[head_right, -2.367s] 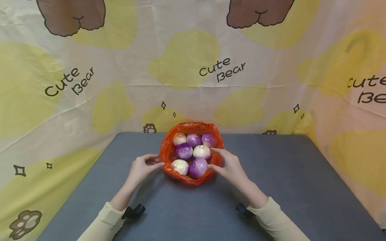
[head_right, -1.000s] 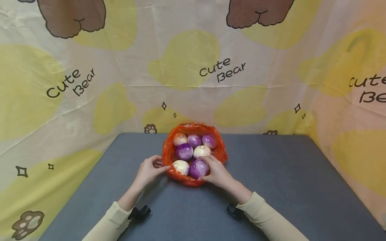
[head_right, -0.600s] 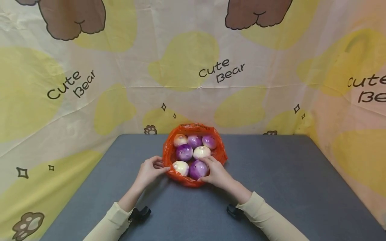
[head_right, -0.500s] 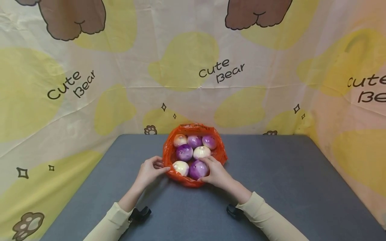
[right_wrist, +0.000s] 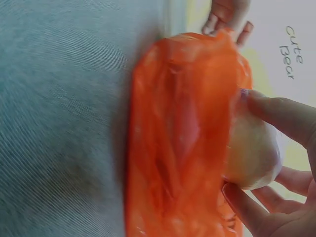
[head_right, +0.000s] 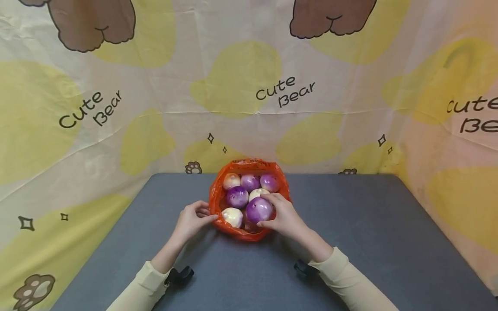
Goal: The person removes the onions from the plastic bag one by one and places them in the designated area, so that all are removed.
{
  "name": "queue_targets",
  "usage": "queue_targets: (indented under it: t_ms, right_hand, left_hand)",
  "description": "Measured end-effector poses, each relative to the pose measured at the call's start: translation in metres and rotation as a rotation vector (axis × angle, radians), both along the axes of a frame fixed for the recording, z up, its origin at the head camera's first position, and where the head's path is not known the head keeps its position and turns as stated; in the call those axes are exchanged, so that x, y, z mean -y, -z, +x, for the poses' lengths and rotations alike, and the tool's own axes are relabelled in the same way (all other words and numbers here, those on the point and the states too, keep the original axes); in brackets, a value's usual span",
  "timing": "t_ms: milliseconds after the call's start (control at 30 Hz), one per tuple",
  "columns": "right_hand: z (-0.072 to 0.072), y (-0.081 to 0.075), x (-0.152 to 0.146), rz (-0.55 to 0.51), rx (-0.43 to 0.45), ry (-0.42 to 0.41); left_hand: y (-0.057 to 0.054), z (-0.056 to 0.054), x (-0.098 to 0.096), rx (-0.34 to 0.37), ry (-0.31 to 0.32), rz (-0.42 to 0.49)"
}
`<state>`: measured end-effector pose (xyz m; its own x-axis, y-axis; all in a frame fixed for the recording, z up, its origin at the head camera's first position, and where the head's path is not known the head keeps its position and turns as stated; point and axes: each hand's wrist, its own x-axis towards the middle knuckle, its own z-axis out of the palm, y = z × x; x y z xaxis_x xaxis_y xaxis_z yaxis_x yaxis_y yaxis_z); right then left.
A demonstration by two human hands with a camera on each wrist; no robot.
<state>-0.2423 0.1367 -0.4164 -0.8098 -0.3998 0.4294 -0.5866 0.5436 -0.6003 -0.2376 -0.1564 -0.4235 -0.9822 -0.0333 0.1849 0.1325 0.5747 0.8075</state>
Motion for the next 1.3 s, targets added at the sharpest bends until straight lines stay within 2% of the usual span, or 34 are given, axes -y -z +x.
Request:
queue_targets:
  t_ms: [200,367,633,1300]
  right_hand:
    - [0.003,-0.011,-0.009,-0.049,-0.009,0.002]
    - [0.004,-0.016,-0.019,-0.044,-0.019,0.039]
    - [0.008,-0.025,-0.033,-0.081,0.024,0.06]
    - [0.012,-0.039,-0.063,-0.071,-0.001,0.18]
  left_hand:
    - [0.0,0.0,0.0,-0.012,0.004,-0.005]
    - [0.001,-0.001,0.0,-0.018,0.01,-0.008]
    - [0.0,-0.001,-0.002,-0.015,0.012,0.003]
    - [-0.002,-0.001,0.0,-0.016,0.008,0.007]
